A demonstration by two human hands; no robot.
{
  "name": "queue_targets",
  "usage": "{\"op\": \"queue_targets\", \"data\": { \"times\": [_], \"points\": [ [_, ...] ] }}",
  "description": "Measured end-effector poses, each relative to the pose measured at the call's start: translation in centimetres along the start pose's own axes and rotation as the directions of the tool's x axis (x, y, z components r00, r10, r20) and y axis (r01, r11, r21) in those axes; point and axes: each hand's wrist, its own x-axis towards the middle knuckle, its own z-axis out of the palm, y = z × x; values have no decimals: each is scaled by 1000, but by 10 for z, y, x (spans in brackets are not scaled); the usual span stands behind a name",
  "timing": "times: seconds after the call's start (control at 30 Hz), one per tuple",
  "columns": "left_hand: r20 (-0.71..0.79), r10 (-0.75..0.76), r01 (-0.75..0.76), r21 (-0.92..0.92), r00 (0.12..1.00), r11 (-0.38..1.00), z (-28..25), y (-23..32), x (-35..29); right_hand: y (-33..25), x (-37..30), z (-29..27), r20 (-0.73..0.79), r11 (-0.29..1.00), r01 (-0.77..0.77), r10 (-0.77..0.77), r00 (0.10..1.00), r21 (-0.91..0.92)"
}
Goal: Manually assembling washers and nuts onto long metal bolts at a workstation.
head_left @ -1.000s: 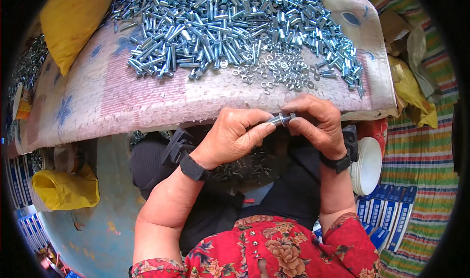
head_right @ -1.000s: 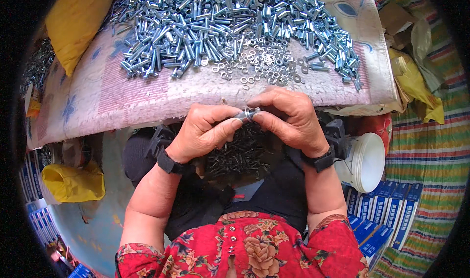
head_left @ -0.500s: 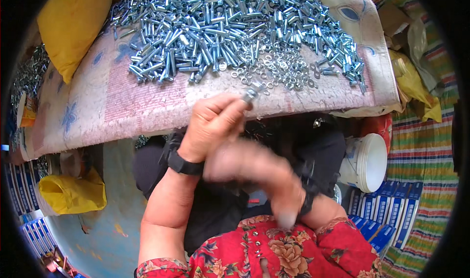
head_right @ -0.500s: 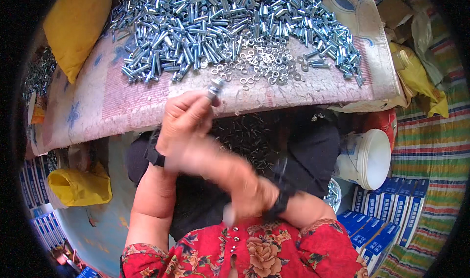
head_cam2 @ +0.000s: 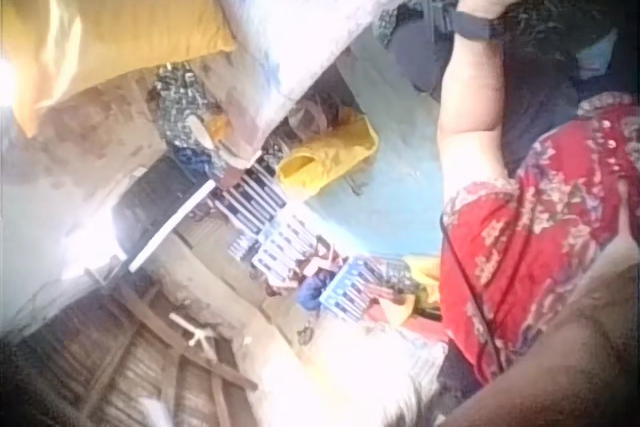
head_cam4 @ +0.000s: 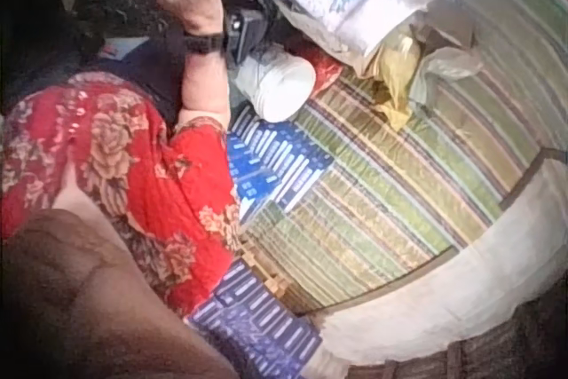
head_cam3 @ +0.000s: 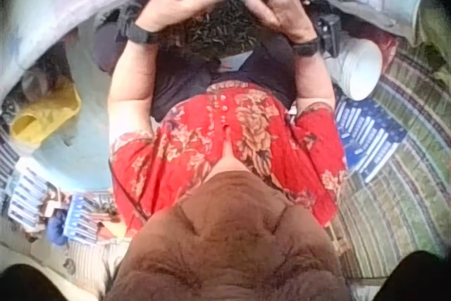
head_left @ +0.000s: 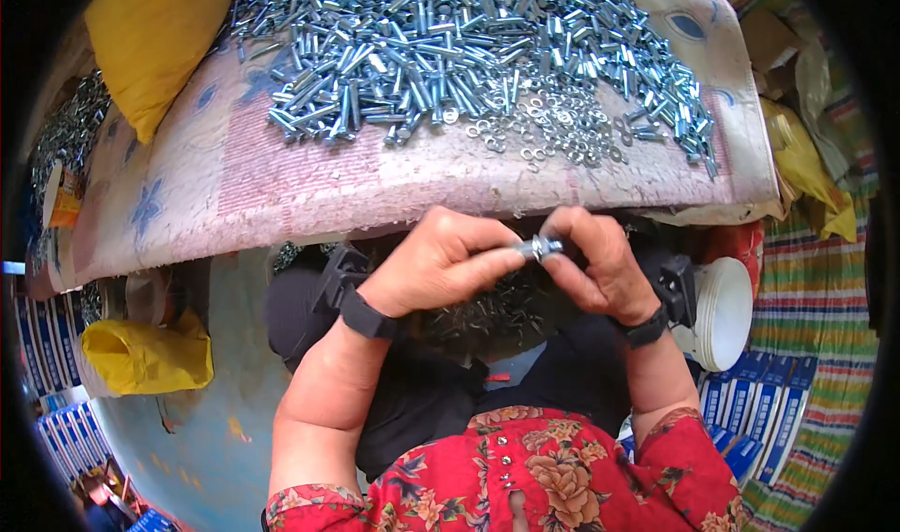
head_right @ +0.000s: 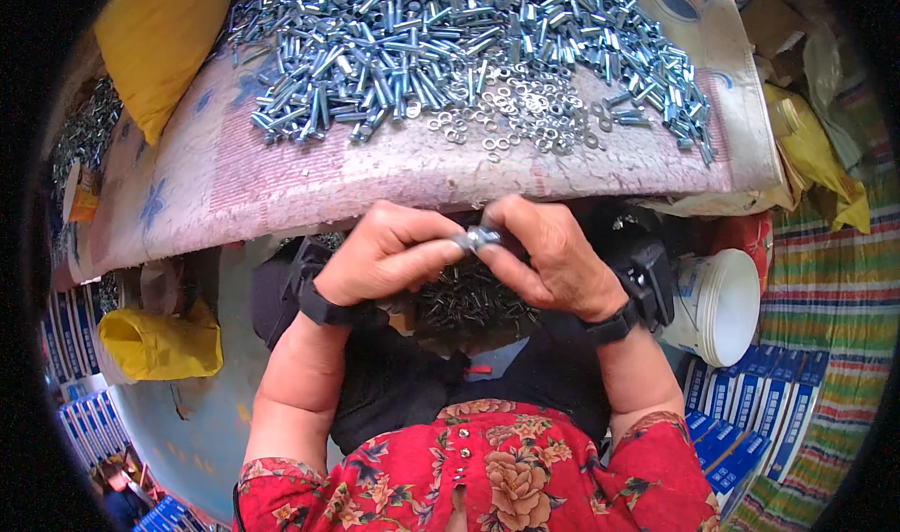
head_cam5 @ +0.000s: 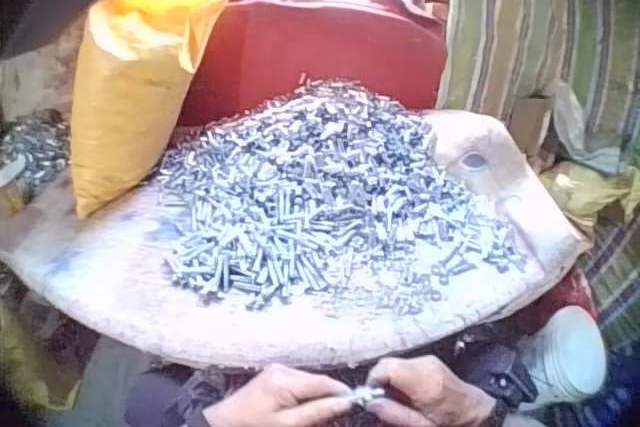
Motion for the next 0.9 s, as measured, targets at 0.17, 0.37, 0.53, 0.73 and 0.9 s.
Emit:
{"op": "queue_targets", "data": {
  "times": [0.17,0.37,0.53,0.73,0.9],
  "points": [
    [135,187,-231,593,973,771,21,-31,4,36,-44,30,6,974,-225,226,974,-23],
    [-422,607,94,864,673,495,-48,-14,18,24,-6,4,-263,932,-297,239,935,-208],
    [-508,511,343,856,694,385,-70,-20,35,32,87,27,-321,977,-19,-51,946,-212],
    [-550,540,380,834,637,400,-73,-25,38,59,175,66,-349,826,-267,91,933,-497],
    [-627,613,225,764,481,604,-87,-28,26,62,183,63,-294,818,-293,159,942,-494]
  ]
}}
